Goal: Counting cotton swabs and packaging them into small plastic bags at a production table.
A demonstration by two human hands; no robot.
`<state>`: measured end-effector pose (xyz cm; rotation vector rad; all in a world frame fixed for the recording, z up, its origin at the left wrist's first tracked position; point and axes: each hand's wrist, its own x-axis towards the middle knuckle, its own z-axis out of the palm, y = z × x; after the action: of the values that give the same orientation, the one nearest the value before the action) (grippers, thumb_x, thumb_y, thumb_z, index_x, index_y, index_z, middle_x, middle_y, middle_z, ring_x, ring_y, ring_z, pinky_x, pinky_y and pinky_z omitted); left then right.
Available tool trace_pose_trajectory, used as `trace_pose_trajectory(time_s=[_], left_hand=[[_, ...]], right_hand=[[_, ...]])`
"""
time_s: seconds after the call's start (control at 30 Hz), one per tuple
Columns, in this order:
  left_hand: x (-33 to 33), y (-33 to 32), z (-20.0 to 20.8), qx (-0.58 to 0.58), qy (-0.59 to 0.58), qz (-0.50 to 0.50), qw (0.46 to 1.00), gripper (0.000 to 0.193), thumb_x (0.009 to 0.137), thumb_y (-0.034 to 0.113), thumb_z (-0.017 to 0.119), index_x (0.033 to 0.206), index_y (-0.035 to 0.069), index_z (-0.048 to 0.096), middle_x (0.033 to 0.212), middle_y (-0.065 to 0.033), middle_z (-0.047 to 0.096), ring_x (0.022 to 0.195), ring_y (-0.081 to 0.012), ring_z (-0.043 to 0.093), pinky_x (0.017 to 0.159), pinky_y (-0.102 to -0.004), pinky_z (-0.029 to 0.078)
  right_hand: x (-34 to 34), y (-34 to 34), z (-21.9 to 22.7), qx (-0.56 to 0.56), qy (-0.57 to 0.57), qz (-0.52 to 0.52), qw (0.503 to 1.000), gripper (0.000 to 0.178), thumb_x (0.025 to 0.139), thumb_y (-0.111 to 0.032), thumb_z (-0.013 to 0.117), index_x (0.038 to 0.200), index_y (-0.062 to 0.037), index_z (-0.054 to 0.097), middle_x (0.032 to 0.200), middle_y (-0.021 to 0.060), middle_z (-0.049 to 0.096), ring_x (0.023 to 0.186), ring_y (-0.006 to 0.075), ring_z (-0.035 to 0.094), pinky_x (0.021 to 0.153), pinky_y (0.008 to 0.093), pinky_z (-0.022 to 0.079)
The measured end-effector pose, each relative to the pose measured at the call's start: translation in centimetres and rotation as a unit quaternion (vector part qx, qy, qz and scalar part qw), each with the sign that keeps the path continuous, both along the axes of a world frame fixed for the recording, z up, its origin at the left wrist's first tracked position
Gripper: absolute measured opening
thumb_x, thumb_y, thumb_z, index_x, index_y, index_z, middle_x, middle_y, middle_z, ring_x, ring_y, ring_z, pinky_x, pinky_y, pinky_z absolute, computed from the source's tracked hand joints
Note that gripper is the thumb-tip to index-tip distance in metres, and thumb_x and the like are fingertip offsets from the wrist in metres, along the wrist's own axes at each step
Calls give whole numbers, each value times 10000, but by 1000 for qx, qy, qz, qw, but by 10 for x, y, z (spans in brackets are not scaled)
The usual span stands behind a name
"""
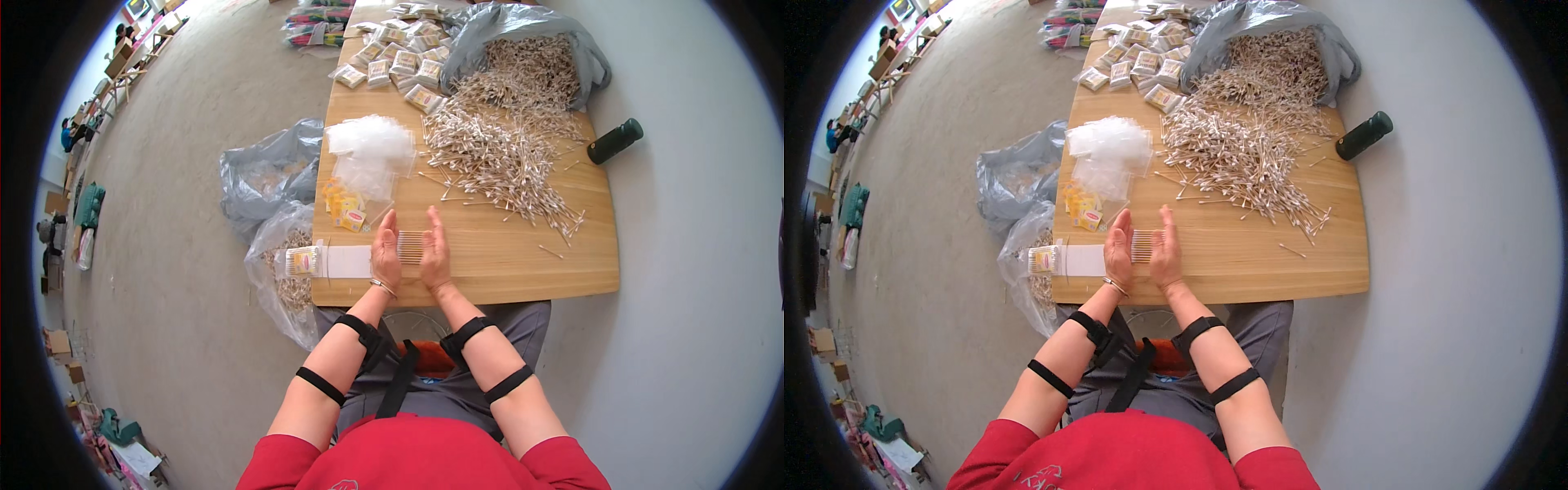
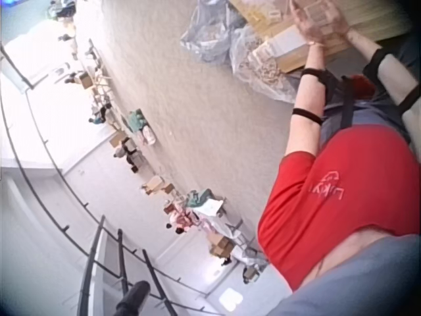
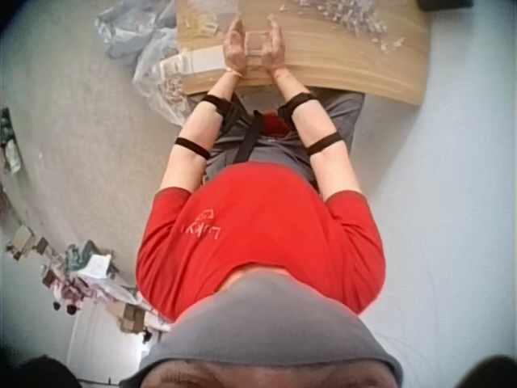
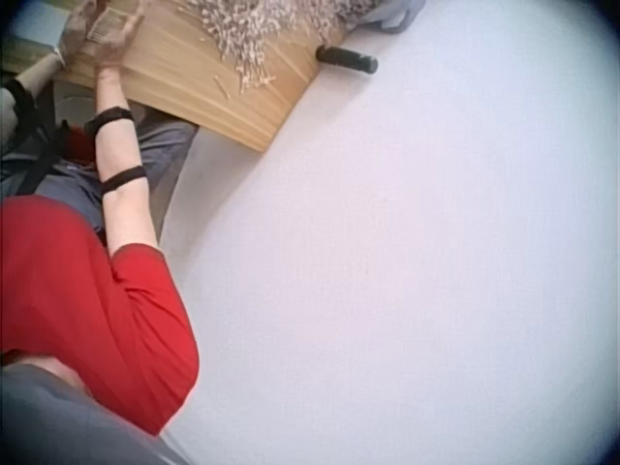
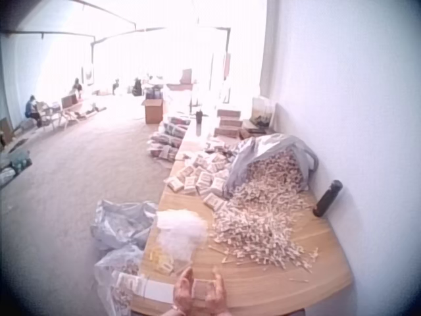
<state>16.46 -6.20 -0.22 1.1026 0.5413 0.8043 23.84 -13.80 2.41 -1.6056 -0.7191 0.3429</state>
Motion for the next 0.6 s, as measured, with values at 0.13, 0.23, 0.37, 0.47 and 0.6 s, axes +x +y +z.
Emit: trace_pose_trajectory(time_s=[0.13,0.23,0.37,0.47,0.6], left_hand=[[0,1,1,-4,-6,-8,1000,578,999,392,328,1389,-34,310,1447,-151,319,1356,-245,287,1118,-348,223],[-2,2,1,-22,-18,3,1000,586,996,399,333,1391,-34,305,1448,-151,317,1356,-246,284,1121,-351,222],[-3,-1,-2,-28,-19,3,999,598,993,407,336,1389,-39,302,1450,-149,314,1357,-245,281,1125,-349,216],[-1,5,-7,-19,-28,1,999,597,994,400,335,1389,-47,296,1452,-161,308,1360,-248,276,1131,-349,206],[1,4,-11,0,-30,-15,999,591,999,388,329,1387,-56,290,1450,-177,302,1360,-249,271,1134,-353,198]], right_hand=[[2,-2,-3,3,-15,19,1000,528,979,-313,368,1371,39,333,1428,221,339,1366,332,263,1112,369,204],[8,-11,-9,-20,-54,54,997,565,963,-301,398,1389,52,282,1454,237,277,1384,345,209,1124,403,172],[2,-34,-8,-296,-327,105,891,740,905,-374,487,1414,65,176,1491,240,155,1406,349,111,1141,442,108],[-4,-32,-3,-378,-381,153,830,866,859,-463,526,1422,69,137,1502,238,104,1413,345,65,1147,446,74],[-6,-31,-3,-406,-394,152,811,975,811,-557,545,1424,72,123,1506,239,72,1418,334,28,1149,442,44]])
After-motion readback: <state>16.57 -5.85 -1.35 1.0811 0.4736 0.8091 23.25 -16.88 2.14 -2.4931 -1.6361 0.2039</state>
